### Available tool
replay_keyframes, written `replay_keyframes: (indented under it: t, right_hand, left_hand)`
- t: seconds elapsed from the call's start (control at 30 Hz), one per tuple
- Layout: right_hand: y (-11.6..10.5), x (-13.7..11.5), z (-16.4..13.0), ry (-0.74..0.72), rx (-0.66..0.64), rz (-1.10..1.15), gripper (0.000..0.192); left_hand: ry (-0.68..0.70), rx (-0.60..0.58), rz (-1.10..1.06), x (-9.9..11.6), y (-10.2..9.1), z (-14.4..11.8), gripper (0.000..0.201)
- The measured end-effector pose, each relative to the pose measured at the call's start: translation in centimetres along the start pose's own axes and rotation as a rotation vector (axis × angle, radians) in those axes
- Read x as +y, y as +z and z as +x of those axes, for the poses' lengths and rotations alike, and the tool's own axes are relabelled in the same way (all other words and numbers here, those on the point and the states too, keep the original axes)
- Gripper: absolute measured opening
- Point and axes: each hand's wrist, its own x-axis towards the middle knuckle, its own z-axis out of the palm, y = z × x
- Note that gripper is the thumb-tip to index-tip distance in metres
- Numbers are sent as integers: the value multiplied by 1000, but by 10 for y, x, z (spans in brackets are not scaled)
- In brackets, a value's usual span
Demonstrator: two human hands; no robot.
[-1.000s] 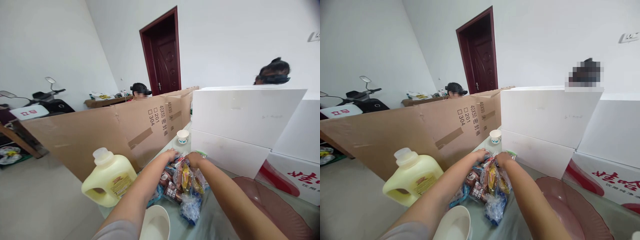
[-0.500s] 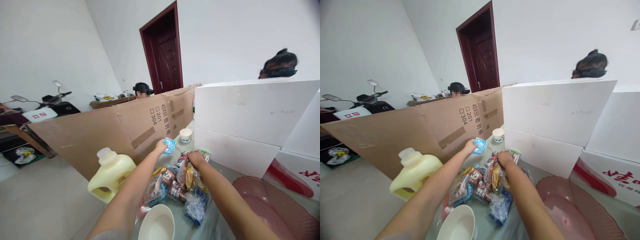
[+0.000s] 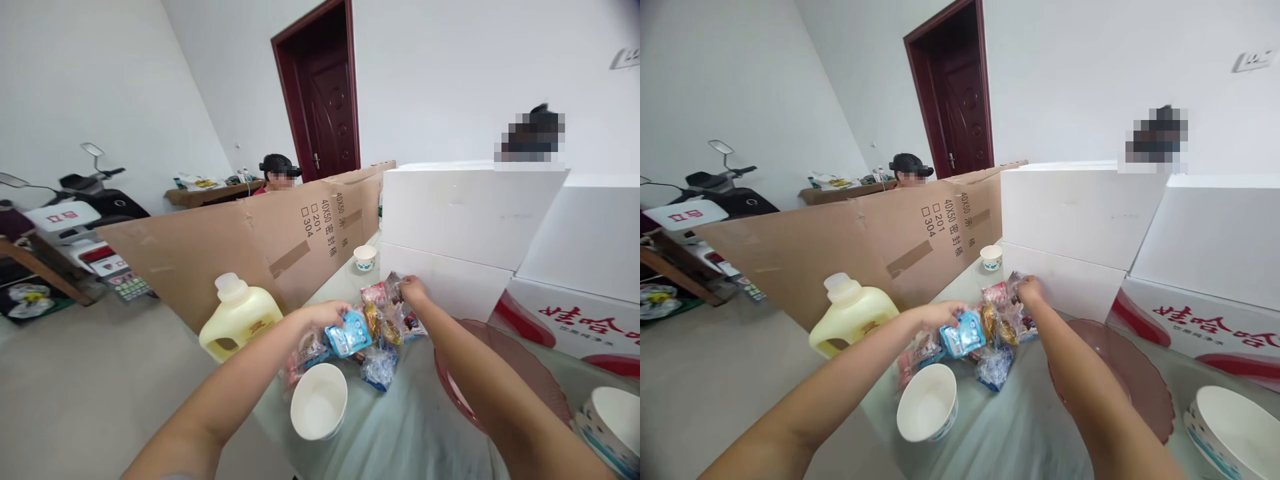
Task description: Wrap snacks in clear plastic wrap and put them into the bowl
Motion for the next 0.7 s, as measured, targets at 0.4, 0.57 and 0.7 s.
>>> replay_keyframes:
  t: [0.4,0.57,0.7]
  right_hand:
    - [-31,42,-139,217,21,601,35]
    - [-34,37,-159,250,-28,659,27]
    - [-45,49,-207,250,-82,693,41]
  left_hand:
    - [68,367,448,90,48,-49,48]
    - [301,205,598,130,92,-41,74]
    - [300,82,681,140,102,-14,51]
